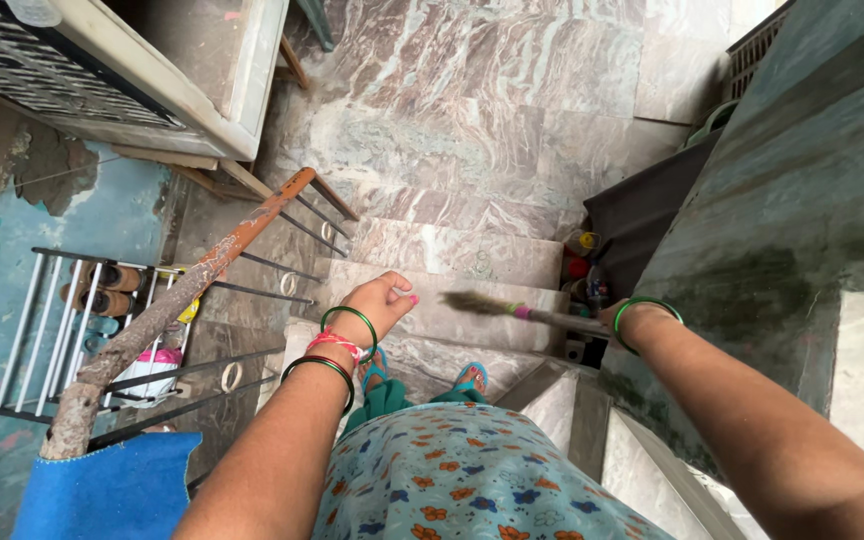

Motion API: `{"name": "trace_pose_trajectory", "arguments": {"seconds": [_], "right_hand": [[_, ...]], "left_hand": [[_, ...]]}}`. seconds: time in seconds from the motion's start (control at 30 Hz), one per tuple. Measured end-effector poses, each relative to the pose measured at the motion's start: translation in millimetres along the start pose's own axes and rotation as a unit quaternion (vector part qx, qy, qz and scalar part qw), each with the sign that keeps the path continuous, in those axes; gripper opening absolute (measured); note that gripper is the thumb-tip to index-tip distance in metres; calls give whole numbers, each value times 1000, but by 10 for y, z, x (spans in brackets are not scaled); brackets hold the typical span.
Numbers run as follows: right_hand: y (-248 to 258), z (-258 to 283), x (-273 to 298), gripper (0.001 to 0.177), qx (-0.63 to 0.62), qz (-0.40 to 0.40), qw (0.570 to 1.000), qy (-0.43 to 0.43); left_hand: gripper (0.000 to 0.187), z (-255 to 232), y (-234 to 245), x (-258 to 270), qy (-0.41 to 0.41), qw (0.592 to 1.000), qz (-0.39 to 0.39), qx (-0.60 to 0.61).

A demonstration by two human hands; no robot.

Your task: The person sweeps the marble stairs using a long-handled broom, pushing debris down from each step to the landing.

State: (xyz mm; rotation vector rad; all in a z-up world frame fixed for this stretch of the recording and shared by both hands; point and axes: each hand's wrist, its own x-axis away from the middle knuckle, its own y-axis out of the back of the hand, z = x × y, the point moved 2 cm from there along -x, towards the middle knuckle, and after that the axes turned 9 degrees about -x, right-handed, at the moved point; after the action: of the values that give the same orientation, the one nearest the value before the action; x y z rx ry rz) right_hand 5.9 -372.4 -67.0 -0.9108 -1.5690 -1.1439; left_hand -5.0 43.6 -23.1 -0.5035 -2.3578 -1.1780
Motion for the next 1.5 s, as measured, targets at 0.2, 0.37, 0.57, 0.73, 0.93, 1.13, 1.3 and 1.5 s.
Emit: {"name": "trace_pose_trajectory", "arguments": {"seconds": [0.2, 0.37, 0.57, 0.73, 0.93, 1.13, 1.3, 1.5], "right_hand": [[281, -132, 365, 44, 51, -25, 998, -39], [773, 187, 905, 42, 106, -97, 989, -30], [1203, 1432, 1218, 58, 82, -66, 994, 16], [1175, 2413, 677, 58, 76, -49, 994, 60], [964, 2864, 118, 59, 82, -34, 995, 44], [1279, 2707, 227, 59, 125, -61, 990, -16], [1482, 2288, 544, 60, 153, -69, 984, -53], [1632, 1919, 785, 60, 115, -53, 992, -18]], "left_hand": [[36, 84, -55, -3, -33, 999, -11, 15], [37, 244, 70, -9, -35, 999, -14, 25], [38, 905, 243, 204, -19, 997, -40, 62], [35, 1563, 427, 391, -7, 996, -50, 80], [35, 2050, 540, 521, -6, 995, -48, 91], [35, 2302, 584, 548, 12, 997, -16, 75], [35, 2231, 551, 395, 5, 998, -24, 64], [36, 1766, 508, 230, 1, 997, -3, 75]]}}
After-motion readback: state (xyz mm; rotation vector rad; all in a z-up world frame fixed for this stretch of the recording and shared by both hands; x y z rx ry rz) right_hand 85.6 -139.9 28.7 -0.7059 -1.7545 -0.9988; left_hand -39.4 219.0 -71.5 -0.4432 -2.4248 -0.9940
